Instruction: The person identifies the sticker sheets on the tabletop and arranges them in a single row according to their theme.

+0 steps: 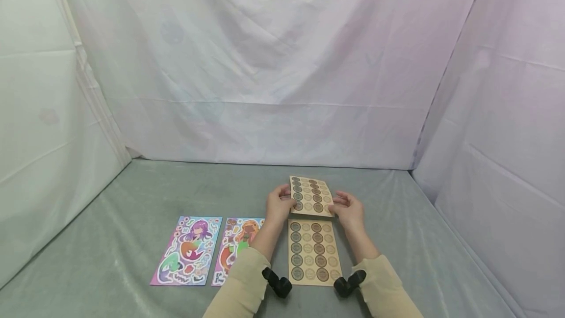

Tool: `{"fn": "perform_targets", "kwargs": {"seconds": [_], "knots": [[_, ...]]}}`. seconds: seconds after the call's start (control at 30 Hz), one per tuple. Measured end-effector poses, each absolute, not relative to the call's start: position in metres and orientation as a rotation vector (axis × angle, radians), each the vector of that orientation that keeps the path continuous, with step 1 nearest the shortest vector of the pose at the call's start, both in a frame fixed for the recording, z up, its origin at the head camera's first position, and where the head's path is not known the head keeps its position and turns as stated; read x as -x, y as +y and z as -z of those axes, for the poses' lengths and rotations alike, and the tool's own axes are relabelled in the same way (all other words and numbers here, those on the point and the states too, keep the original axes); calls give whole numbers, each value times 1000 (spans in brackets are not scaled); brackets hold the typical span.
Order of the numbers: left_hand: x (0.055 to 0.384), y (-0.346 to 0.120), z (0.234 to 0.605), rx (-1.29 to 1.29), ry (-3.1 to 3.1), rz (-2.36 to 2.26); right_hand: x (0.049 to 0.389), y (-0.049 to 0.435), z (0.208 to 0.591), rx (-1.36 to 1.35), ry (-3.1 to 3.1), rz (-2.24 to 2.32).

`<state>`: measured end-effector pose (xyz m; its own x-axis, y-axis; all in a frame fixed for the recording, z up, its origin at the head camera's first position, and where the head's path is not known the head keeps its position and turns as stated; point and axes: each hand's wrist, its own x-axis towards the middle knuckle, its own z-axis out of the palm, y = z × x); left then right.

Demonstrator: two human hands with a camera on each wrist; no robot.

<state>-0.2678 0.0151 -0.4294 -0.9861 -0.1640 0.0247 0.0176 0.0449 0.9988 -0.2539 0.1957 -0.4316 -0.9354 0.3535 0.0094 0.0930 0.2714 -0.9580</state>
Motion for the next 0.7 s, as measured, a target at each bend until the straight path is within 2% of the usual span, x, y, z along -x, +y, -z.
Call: {"fn": "perform_targets", "kwargs": {"seconds": [0.7], "knots": [[269, 2, 413, -31, -2184, 2145, 251, 208, 419, 347, -2335, -1839]]}}
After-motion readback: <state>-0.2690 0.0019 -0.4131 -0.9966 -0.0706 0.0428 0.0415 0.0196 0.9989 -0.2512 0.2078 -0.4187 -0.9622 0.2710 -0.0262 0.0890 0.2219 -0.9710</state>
